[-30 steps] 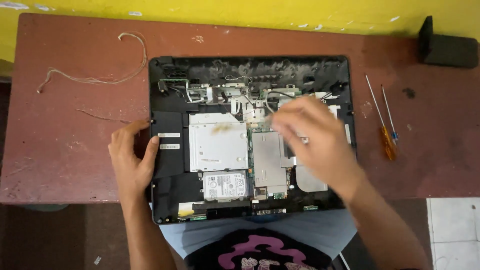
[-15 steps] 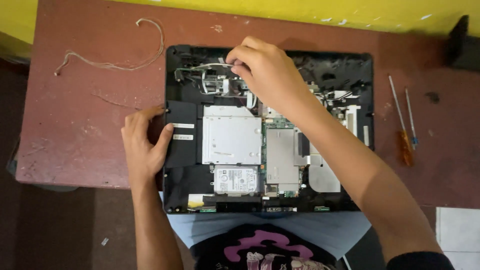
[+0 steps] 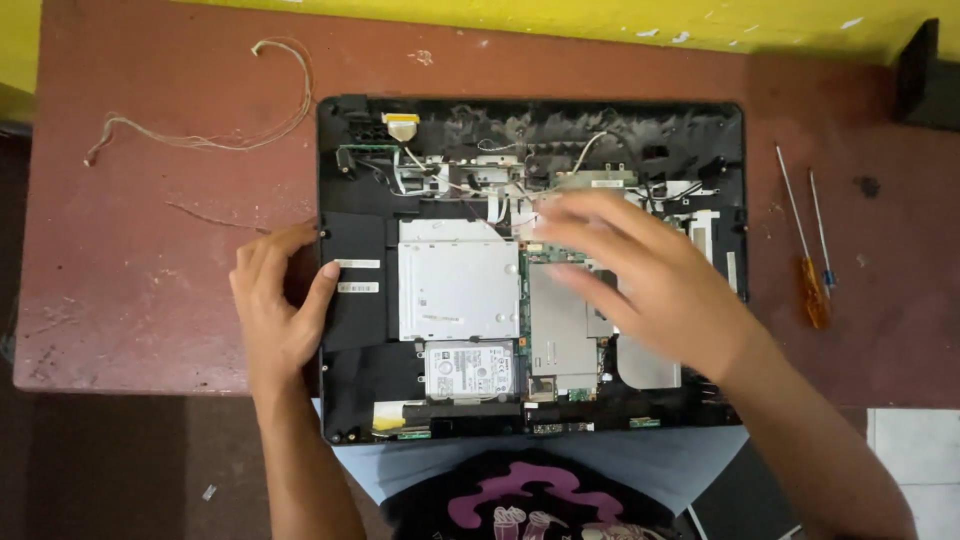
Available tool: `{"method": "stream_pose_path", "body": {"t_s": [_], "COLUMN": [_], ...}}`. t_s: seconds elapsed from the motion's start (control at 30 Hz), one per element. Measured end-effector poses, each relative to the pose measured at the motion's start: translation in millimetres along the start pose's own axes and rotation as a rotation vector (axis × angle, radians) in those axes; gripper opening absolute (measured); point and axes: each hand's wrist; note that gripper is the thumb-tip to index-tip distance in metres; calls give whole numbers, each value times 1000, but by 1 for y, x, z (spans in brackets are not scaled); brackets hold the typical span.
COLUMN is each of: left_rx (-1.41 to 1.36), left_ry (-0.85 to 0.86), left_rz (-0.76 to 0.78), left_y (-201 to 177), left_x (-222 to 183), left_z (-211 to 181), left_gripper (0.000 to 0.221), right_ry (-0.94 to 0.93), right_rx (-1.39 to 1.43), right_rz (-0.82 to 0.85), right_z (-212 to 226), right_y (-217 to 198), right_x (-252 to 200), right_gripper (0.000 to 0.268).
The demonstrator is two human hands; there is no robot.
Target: Disassembling a laptop by disconnecting internal wiring and using a screwdriver to remove internal components.
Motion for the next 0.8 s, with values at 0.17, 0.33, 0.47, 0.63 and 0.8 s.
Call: {"method": "stream_pose_path", "body": {"t_s": [0.17, 0.33, 0.47, 0.63, 0.8], "left_rx": [27, 78, 105, 132, 39], "left_ry": [103, 88, 88, 65, 103], "left_rz": [-18, -7, 55, 74, 46], "left_y": [1, 3, 8, 10, 9], "left_x": [-1, -7, -11, -15, -10], "left_z": [2, 0, 20, 10, 15], "left_gripper": [31, 38, 59, 65, 62], "right_ry": [398, 696, 926, 977, 948], "right_rx": [19, -213, -68, 101, 58], "right_rz": [-97, -273, -506, -630, -811], "right_z": [9, 10, 6, 15, 18], "right_y": [-3, 29, 75, 88, 109], "right_x": [-126, -206, -242, -227, -214], "right_gripper": [47, 42, 60, 63, 65]}}
Point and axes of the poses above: each hand's wrist, its own x-axis towards the middle knuckle, its own y-axis out of the palm, z = x × y, and after that the axes turned 1 degree about -y, right-handed
